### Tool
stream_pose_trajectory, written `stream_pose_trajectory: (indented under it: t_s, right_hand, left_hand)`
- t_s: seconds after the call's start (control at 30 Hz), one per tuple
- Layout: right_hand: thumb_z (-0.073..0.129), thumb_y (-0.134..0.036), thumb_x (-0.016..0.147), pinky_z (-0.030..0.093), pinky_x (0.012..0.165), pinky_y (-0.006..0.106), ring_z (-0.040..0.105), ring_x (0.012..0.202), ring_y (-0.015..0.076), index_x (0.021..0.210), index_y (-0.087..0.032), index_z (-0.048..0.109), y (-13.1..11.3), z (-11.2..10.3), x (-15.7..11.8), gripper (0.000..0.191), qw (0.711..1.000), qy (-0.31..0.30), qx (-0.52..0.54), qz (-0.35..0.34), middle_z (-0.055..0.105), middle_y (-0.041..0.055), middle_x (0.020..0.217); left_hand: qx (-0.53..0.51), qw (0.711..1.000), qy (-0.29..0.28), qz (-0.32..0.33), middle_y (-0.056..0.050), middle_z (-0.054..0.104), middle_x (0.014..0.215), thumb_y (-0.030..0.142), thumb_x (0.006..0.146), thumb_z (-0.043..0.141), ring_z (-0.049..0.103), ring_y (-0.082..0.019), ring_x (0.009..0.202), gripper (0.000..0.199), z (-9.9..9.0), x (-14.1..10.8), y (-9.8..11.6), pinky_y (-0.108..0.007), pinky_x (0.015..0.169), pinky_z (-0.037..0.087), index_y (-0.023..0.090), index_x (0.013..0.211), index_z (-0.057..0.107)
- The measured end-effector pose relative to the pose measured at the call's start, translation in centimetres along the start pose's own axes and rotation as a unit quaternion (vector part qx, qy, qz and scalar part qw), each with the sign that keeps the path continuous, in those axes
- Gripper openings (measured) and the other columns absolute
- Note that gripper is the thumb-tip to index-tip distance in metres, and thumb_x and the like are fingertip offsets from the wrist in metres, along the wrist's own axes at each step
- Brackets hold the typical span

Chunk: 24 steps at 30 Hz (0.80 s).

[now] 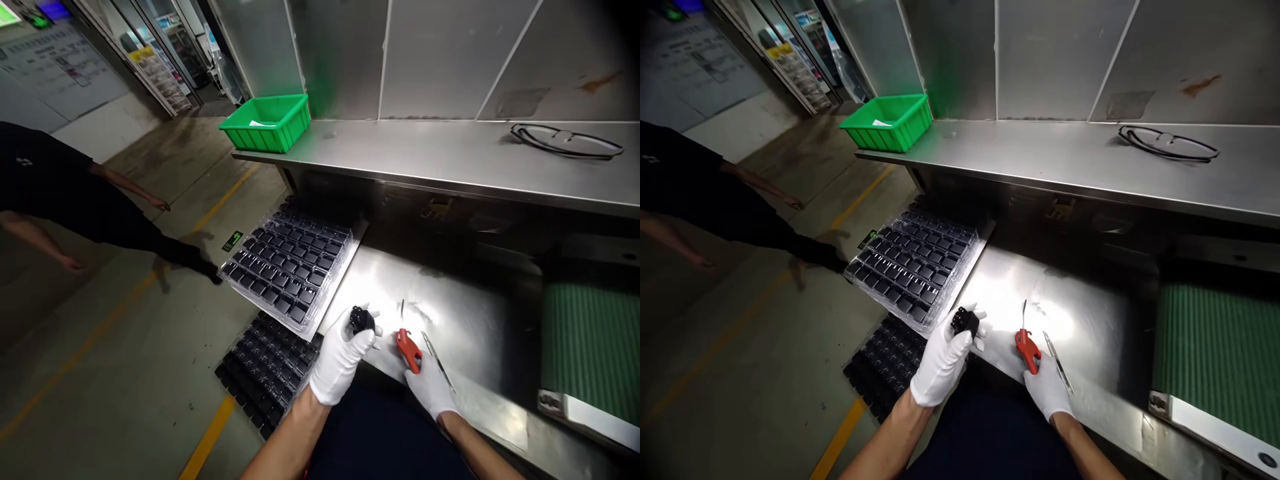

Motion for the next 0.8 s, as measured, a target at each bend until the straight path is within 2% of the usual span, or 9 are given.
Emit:
stream_pose_trajectory:
  t_s: [0.1, 0.2, 0.3, 0.4, 0.47, 0.53, 0.6, 0.7, 0.8]
  right_hand:
    - [0.059, -0.009, 0.079, 0.053, 0.084, 0.034, 0.067, 0.102, 0.0269, 0.139, -0.022, 0.054, -0.1, 0.2, 0.2, 0.061, 1.0, 0.006, -0.013, 0.005, 0.066, 0.0062, 0.116]
    - [0.061, -0.01, 0.079, 0.053, 0.087, 0.035, 0.067, 0.103, 0.0276, 0.138, -0.022, 0.054, 0.0, 0.4, 0.5, 0.061, 1.0, 0.015, -0.027, 0.005, 0.066, 0.0072, 0.117]
    - [0.061, -0.009, 0.081, 0.051, 0.093, 0.033, 0.066, 0.108, 0.0264, 0.142, -0.025, 0.053, -0.1, 0.6, 0.7, 0.063, 0.999, 0.018, -0.037, -0.001, 0.066, 0.0067, 0.118]
    - [0.061, -0.007, 0.082, 0.051, 0.094, 0.032, 0.066, 0.108, 0.0258, 0.143, -0.023, 0.053, -0.4, 0.6, 0.6, 0.063, 0.999, 0.014, -0.044, -0.004, 0.066, 0.007, 0.116]
    - [0.061, -0.008, 0.083, 0.05, 0.096, 0.033, 0.066, 0.109, 0.0264, 0.145, -0.022, 0.052, -0.6, 0.4, 0.5, 0.064, 0.999, 0.014, -0.048, -0.002, 0.065, 0.0077, 0.117]
    - [0.06, -0.009, 0.083, 0.05, 0.098, 0.034, 0.065, 0.111, 0.0268, 0.147, -0.021, 0.049, -0.9, 0.2, 0.4, 0.066, 0.999, 0.014, -0.049, -0.001, 0.065, 0.0081, 0.12]
    - [0.059, -0.011, 0.084, 0.049, 0.099, 0.035, 0.064, 0.114, 0.0274, 0.149, -0.02, 0.046, -1.0, 0.1, 0.4, 0.067, 0.999, 0.013, -0.05, 0.002, 0.064, 0.0087, 0.124]
    - [0.061, -0.012, 0.084, 0.05, 0.097, 0.035, 0.062, 0.116, 0.0283, 0.151, -0.022, 0.042, -0.7, 0.2, 0.5, 0.07, 0.999, 0.01, -0.053, 0.009, 0.061, 0.0089, 0.129]
    - [0.062, -0.014, 0.085, 0.051, 0.094, 0.035, 0.062, 0.116, 0.0289, 0.147, -0.021, 0.045, -0.2, 0.6, 0.8, 0.065, 0.998, 0.01, -0.053, 0.016, 0.06, 0.0095, 0.131]
  left_hand:
    - [-0.104, 0.993, -0.061, -0.01, -0.013, 0.072, 0.119, 0.055, 0.074, 0.085, 0.07, -0.024, 0.094, 0.065, 0.6, -1.0, 2.5, -0.034, 0.073, 0.056, 0.021, 0.126, 0.066]
    - [-0.187, 0.977, -0.088, -0.057, -0.009, 0.073, 0.112, 0.069, 0.071, 0.08, 0.069, -0.021, 0.092, 0.065, 0.9, -1.2, 4.0, -0.031, 0.073, 0.056, 0.023, 0.116, 0.071]
    - [-0.26, 0.955, -0.071, -0.124, -0.006, 0.072, 0.112, 0.073, 0.069, 0.079, 0.07, -0.019, 0.098, 0.064, 1.0, -1.0, 4.8, -0.028, 0.079, 0.056, 0.023, 0.107, 0.073]
    - [-0.319, 0.935, -0.054, -0.147, -0.007, 0.072, 0.117, 0.068, 0.07, 0.082, 0.07, -0.02, 0.101, 0.06, 1.3, -0.7, 5.5, -0.028, 0.081, 0.057, 0.022, 0.106, 0.073]
    - [-0.351, 0.922, -0.05, -0.157, -0.007, 0.073, 0.117, 0.069, 0.079, 0.074, 0.071, -0.019, 0.101, 0.057, 1.8, -0.5, 6.0, -0.028, 0.082, 0.057, 0.02, 0.108, 0.072]
    - [-0.373, 0.91, -0.038, -0.176, -0.009, 0.074, 0.114, 0.071, 0.092, 0.054, 0.072, -0.018, 0.099, 0.059, 2.3, -0.4, 6.4, -0.028, 0.082, 0.057, 0.017, 0.109, 0.071]
    - [-0.386, 0.902, -0.021, -0.191, -0.01, 0.075, 0.111, 0.069, 0.099, 0.039, 0.072, -0.017, 0.099, 0.064, 2.7, -0.4, 6.7, -0.028, 0.083, 0.056, 0.015, 0.109, 0.071]
    - [-0.373, 0.908, -0.014, -0.192, -0.009, 0.078, 0.111, 0.068, 0.099, 0.038, 0.071, -0.019, 0.107, 0.063, 3.2, -0.3, 6.8, -0.03, 0.087, 0.056, 0.017, 0.112, 0.072]
    - [-0.321, 0.928, -0.017, -0.187, -0.007, 0.077, 0.119, 0.071, 0.097, 0.04, 0.065, -0.022, 0.126, 0.063, 3.3, -0.1, 6.3, -0.033, 0.098, 0.055, 0.022, 0.118, 0.073]
Point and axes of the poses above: each hand's wrist, its own x-axis towards the middle knuckle, its own z-axis out of the palm, y = z × x, the point moved 3 cm from there along x, towards the middle knuckle
